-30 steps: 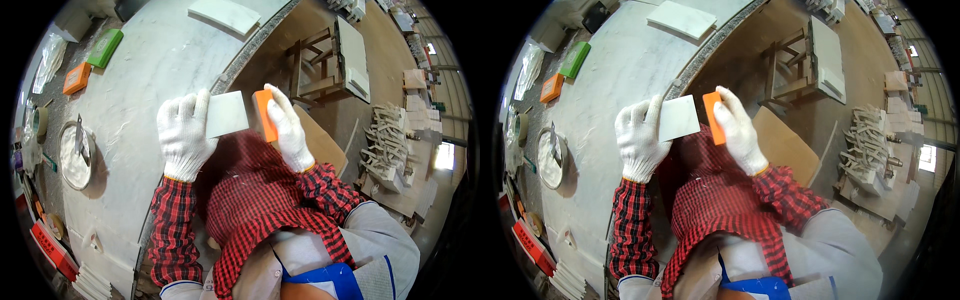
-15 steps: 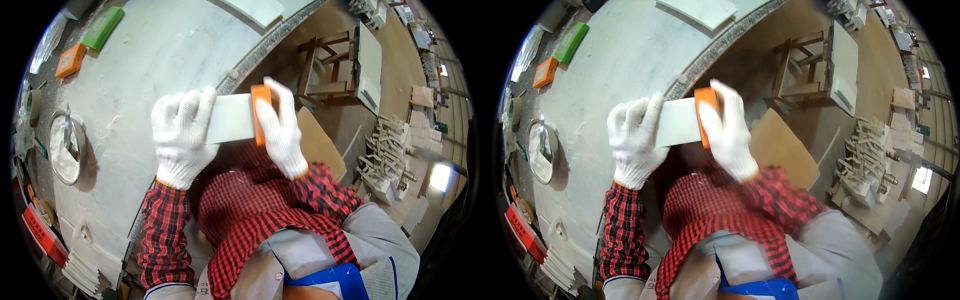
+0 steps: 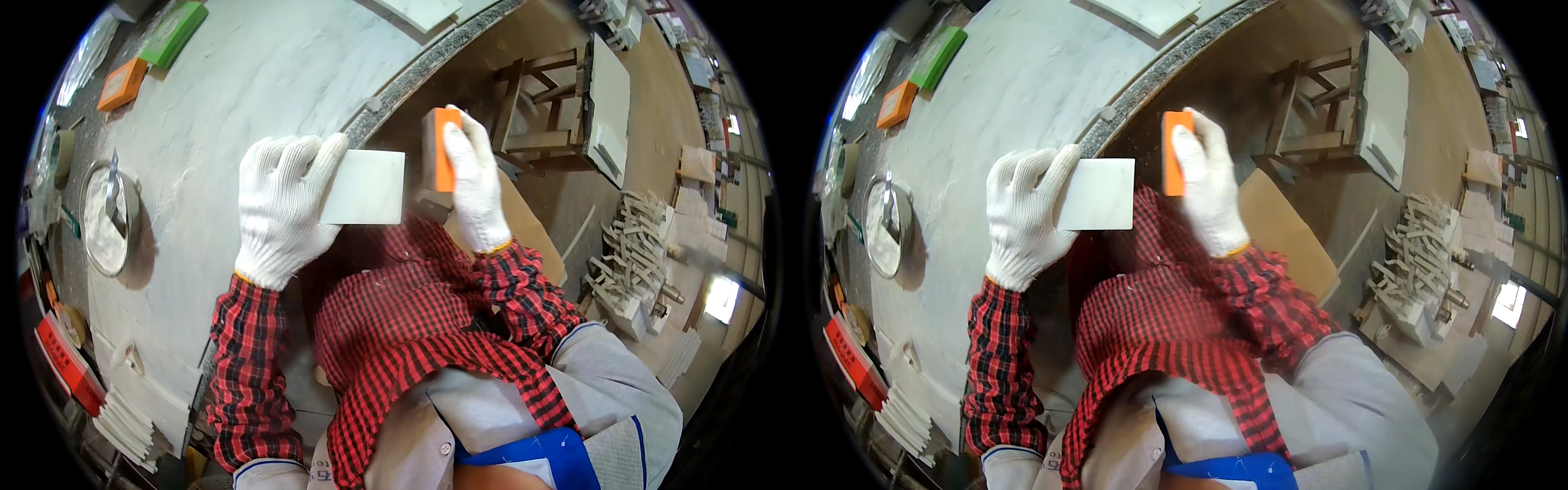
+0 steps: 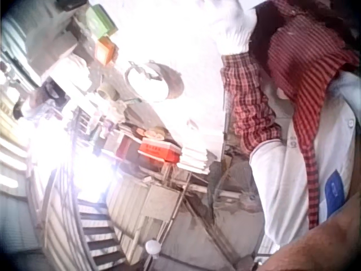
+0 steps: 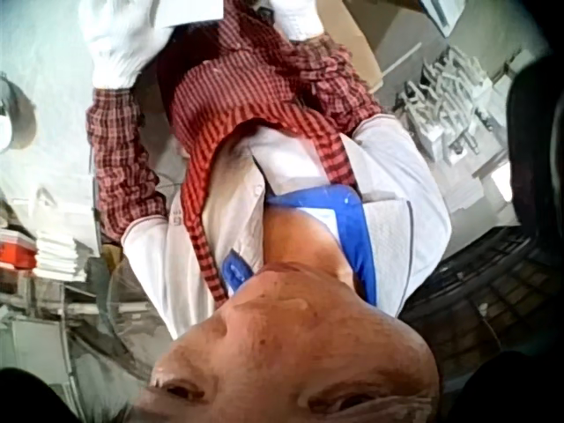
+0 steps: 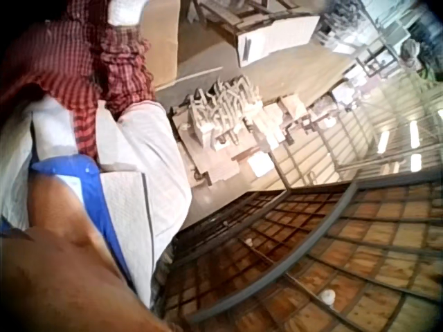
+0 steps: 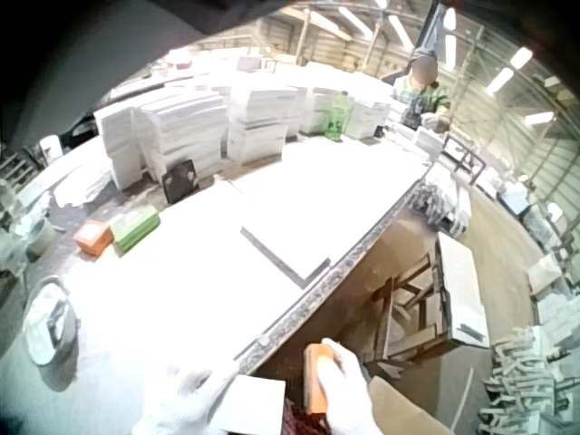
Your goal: The person smooths the edges of white rectangular ceramic tiles using an orange sanding block and a metal scraper. The person repeatedly flips the tiles and works on different edges, placing finished pieces aside on the table.
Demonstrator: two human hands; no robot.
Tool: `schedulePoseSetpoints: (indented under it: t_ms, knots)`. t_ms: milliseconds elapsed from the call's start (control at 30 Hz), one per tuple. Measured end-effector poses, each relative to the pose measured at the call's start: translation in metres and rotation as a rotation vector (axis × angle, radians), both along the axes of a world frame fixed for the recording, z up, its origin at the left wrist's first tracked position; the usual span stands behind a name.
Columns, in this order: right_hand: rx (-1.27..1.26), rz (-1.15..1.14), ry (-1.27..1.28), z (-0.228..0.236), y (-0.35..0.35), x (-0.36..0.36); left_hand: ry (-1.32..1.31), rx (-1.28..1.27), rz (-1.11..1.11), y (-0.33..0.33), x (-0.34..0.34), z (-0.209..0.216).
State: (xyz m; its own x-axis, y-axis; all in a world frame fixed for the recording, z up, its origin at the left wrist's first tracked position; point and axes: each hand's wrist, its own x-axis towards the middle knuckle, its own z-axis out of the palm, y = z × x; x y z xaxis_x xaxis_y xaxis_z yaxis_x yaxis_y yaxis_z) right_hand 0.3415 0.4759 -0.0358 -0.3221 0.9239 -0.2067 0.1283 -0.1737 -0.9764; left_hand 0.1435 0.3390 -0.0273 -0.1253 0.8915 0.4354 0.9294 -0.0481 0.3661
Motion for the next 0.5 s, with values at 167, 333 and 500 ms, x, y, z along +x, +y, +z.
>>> schedulePoseSetpoints:
  t_ms: [167,333,500]
  knots:
    - [0.087,0.644,-0.183,0.033,0.04,0.027,0.018,-0.015,-0.157,-0.003,-0.007,0.003]
    - [0.068,1.007,-0.324,0.047,0.052,0.014,0.054,-0.046,-0.224,-0.003,-0.012,0.0]
    - [0.237,0.902,-0.298,0.031,0.038,-0.002,0.015,-0.037,-0.236,0.0,-0.013,-0.002]
